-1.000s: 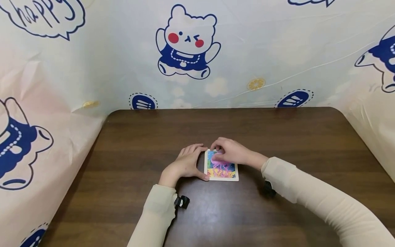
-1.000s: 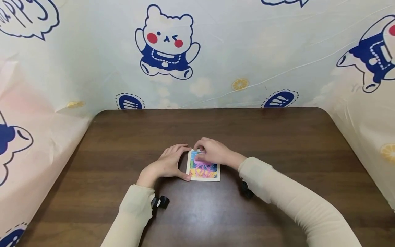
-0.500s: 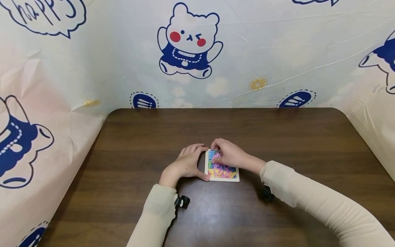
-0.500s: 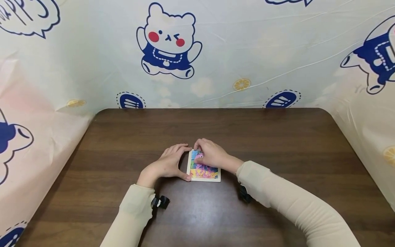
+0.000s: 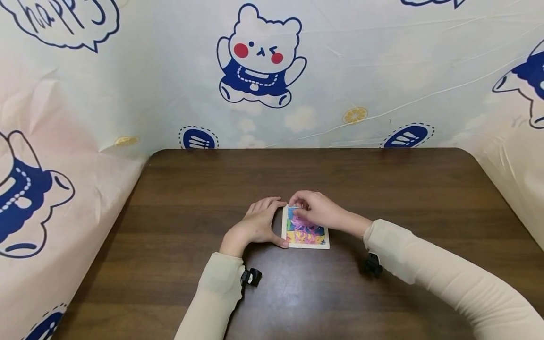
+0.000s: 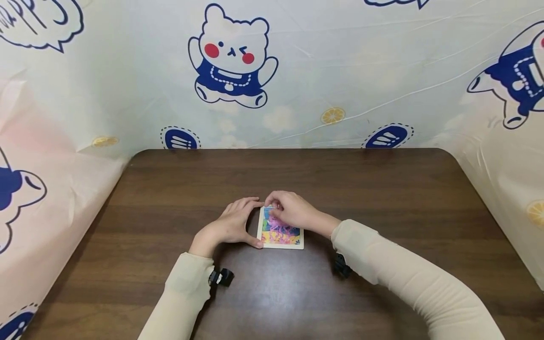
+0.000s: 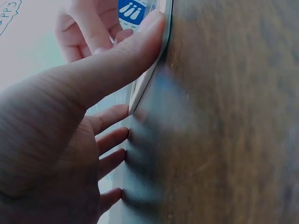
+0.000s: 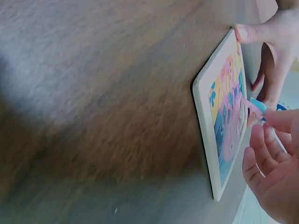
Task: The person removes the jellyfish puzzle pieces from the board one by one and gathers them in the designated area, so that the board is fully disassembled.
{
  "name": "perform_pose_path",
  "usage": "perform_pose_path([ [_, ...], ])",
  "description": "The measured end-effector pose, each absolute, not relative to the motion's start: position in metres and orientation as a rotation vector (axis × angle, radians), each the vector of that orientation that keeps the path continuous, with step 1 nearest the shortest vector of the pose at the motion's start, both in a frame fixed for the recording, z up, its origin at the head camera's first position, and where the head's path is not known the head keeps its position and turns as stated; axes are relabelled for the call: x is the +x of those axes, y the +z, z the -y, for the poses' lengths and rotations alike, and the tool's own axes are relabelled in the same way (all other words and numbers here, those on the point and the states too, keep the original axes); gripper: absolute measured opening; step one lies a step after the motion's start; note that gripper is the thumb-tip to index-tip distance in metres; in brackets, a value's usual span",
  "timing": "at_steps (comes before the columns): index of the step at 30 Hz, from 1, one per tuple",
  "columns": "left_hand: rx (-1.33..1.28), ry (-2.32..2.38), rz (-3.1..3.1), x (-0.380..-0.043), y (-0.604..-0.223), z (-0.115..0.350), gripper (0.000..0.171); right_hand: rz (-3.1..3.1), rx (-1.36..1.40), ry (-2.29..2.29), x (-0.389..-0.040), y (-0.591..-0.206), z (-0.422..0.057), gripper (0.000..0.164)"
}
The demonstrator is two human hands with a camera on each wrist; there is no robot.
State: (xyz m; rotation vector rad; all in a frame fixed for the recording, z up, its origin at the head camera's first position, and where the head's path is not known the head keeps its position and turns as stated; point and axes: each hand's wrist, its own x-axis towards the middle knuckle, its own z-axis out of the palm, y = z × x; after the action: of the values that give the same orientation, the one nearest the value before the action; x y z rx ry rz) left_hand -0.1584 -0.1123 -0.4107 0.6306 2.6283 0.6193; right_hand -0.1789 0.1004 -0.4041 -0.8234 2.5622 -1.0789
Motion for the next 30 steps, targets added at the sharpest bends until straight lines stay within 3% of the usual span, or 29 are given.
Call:
perform_pose_path([
  [17,0.631,0.605,-2.647,-0.159,-0.409,0.112,0.106,-2.687,-0.746,-1.124,-0.21,-0.387,-0.146,0.015],
  [30,0.641,0.601,-2.648,-0.157,-0.41,0.112,0.105,-2.863,-0.371,-1.141,-0.227,-0.385,-0.181,0.012],
])
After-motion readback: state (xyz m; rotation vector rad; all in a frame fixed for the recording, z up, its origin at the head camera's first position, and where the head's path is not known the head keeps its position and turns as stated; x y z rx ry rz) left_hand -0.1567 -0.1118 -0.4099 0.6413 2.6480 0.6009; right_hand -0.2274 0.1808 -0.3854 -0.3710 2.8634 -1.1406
